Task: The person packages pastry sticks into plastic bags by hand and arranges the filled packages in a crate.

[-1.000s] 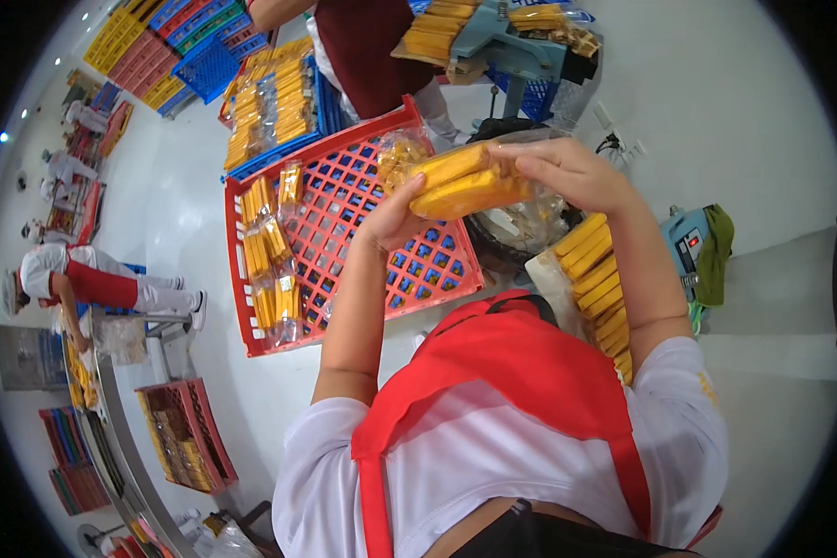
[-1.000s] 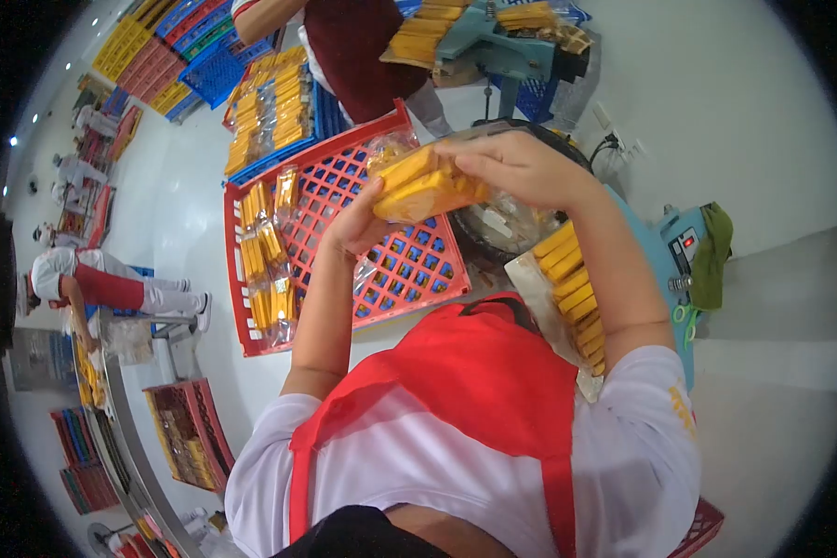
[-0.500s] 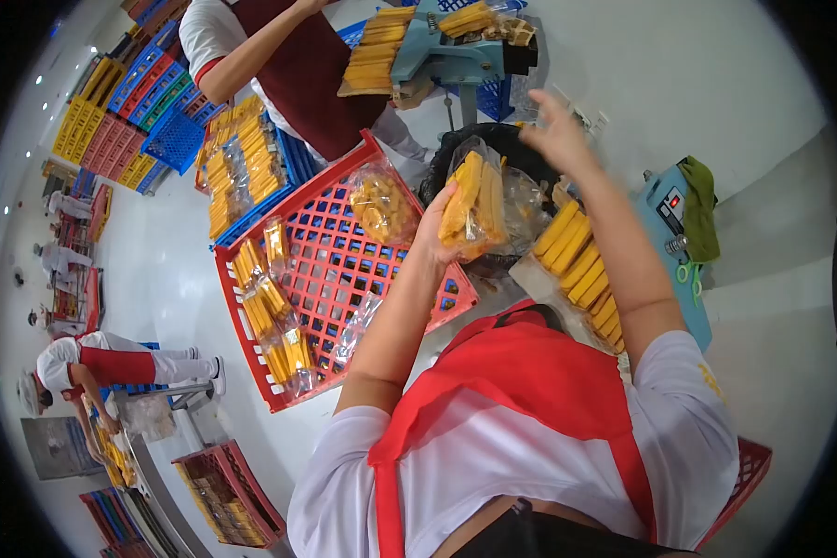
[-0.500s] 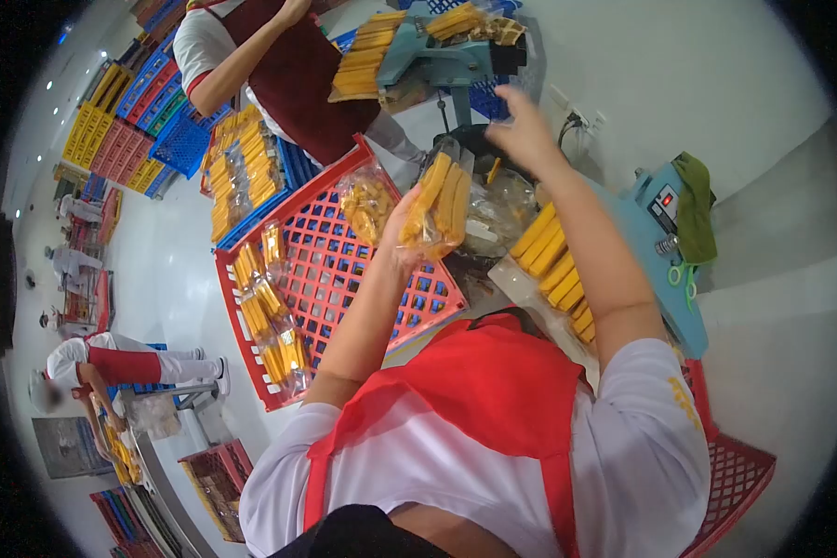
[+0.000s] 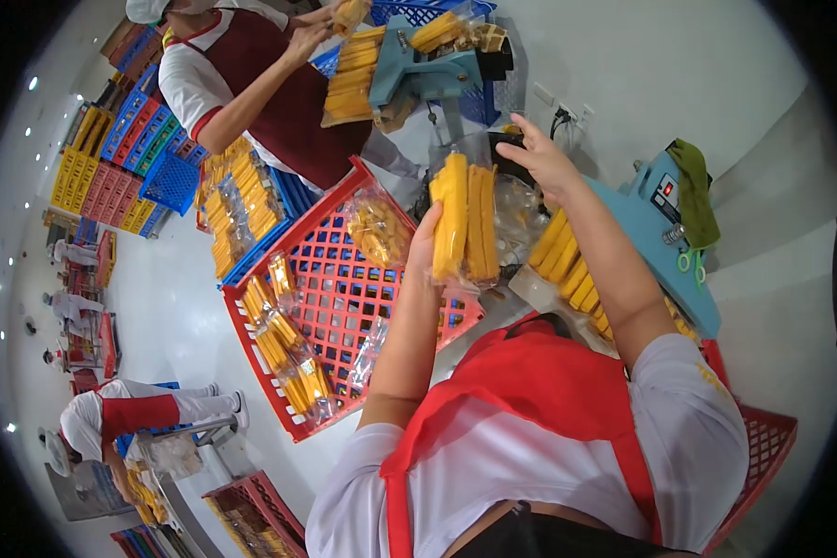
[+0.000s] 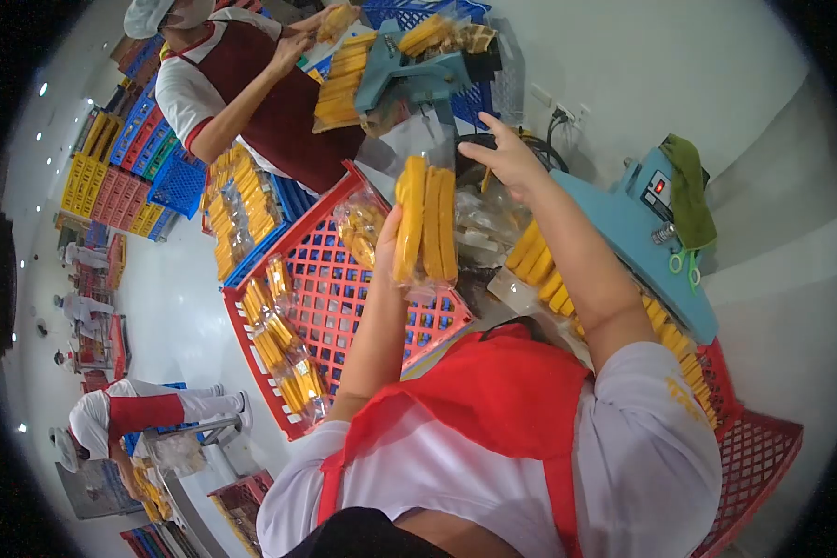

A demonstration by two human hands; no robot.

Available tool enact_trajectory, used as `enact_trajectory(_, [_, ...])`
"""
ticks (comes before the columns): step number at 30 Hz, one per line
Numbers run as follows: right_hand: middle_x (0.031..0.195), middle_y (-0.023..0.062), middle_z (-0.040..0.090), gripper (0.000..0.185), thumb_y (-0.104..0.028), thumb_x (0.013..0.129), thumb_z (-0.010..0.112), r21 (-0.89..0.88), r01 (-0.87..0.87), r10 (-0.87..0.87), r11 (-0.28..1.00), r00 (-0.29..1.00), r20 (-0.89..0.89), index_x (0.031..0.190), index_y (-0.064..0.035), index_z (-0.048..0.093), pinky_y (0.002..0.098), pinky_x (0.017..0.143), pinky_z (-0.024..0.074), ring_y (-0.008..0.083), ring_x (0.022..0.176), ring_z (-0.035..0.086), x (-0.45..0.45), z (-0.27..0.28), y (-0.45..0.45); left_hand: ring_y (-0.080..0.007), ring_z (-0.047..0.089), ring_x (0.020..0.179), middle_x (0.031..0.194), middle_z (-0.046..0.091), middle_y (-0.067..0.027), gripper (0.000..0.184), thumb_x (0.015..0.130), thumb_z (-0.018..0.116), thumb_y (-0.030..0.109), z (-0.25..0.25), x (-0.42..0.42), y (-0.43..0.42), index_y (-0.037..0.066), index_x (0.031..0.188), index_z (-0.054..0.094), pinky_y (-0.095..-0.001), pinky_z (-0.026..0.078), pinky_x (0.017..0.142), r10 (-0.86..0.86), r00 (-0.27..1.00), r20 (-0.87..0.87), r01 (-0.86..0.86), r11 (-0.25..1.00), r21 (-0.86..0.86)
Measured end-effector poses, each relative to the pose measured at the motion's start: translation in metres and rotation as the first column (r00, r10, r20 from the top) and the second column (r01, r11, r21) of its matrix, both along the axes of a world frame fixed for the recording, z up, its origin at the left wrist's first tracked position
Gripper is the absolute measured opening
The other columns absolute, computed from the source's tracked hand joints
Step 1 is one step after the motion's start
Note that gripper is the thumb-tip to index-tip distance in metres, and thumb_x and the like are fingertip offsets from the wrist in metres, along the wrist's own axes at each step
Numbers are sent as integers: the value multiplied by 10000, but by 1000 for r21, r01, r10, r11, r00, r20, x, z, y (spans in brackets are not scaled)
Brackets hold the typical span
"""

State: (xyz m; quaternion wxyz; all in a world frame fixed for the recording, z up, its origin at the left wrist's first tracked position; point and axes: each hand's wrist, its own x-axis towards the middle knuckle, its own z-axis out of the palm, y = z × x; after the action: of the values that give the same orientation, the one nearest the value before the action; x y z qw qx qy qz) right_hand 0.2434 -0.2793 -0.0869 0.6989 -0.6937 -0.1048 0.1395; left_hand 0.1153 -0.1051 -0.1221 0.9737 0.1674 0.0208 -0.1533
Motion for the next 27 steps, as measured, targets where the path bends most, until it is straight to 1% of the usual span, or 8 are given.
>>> enact_trajectory(4, [1312,83,331,599,-390,824,509,343,-185,295,921,906,-303,1300,-104,285,363,916,339,213,1170,364,-46,-34,20,-237,464,1075,1202,445,-122,517,858,454,284,3,2,4,42,1282,284,-368,382,900,30,993,110,-29,999,-16])
enact_trajectory(8, [1231,22,426,509,-353,862,457,760,-100,578,642,715,-394,1281,-108,305,301,884,383,177,1064,471,-84,-28,33,-198,354,1153,1296,291,-122,716,835,507,144,29,12,6,35,1338,9,-318,320,938,182,938,294,-330,726,603])
enact_trajectory(11, [1224,85,423,605,-181,787,597,416,-324,342,849,939,33,1293,-81,280,318,902,366,170,1097,434,-82,-9,35,-232,366,1150,1270,309,-171,915,726,633,141,52,6,6,37,1335,-41,-309,321,936,174,902,395,-421,560,713])
enact_trajectory(15, [1274,116,380,836,-176,627,742,-134,-316,328,939,713,620,1297,-51,258,333,935,339,234,1163,390,-83,18,29,-247,421,1113,1251,335,-159,1153,590,731,70,108,-26,-12,81,1308,-171,-347,352,924,22,734,679,-671,184,719])
enact_trajectory(20, [1292,140,354,867,-182,593,755,-56,-373,289,926,607,741,1297,-57,264,350,940,343,295,1155,393,-89,29,30,-255,401,1141,1249,341,-144,1179,574,742,38,100,-36,-6,147,1306,-175,-382,346,947,-94,601,793,-776,170,608])
enact_trajectory(23, [1292,142,352,884,-188,584,762,138,-491,418,860,834,360,1299,-57,259,354,938,346,298,1151,397,-96,40,30,-260,399,1143,1252,337,-143,1164,574,746,56,99,-35,-3,135,1315,-148,-396,357,935,-12,583,812,-759,348,550])
enact_trajectory(26, [1274,130,378,848,-234,636,732,-152,-373,377,915,658,651,1309,-60,245,337,951,323,276,1161,391,-89,31,27,-269,397,1143,1250,348,-141,1152,574,769,146,95,-31,3,125,1332,-98,-423,371,916,-36,541,840,-810,245,532])
enact_trajectory(27, [1272,124,374,836,-267,669,705,-45,-488,426,872,709,561,1318,-55,221,323,960,301,251,1166,381,-85,30,25,-265,402,1139,1250,356,-140,1135,576,774,199,91,-30,8,116,1338,-64,-423,373,911,88,638,765,-681,528,507])
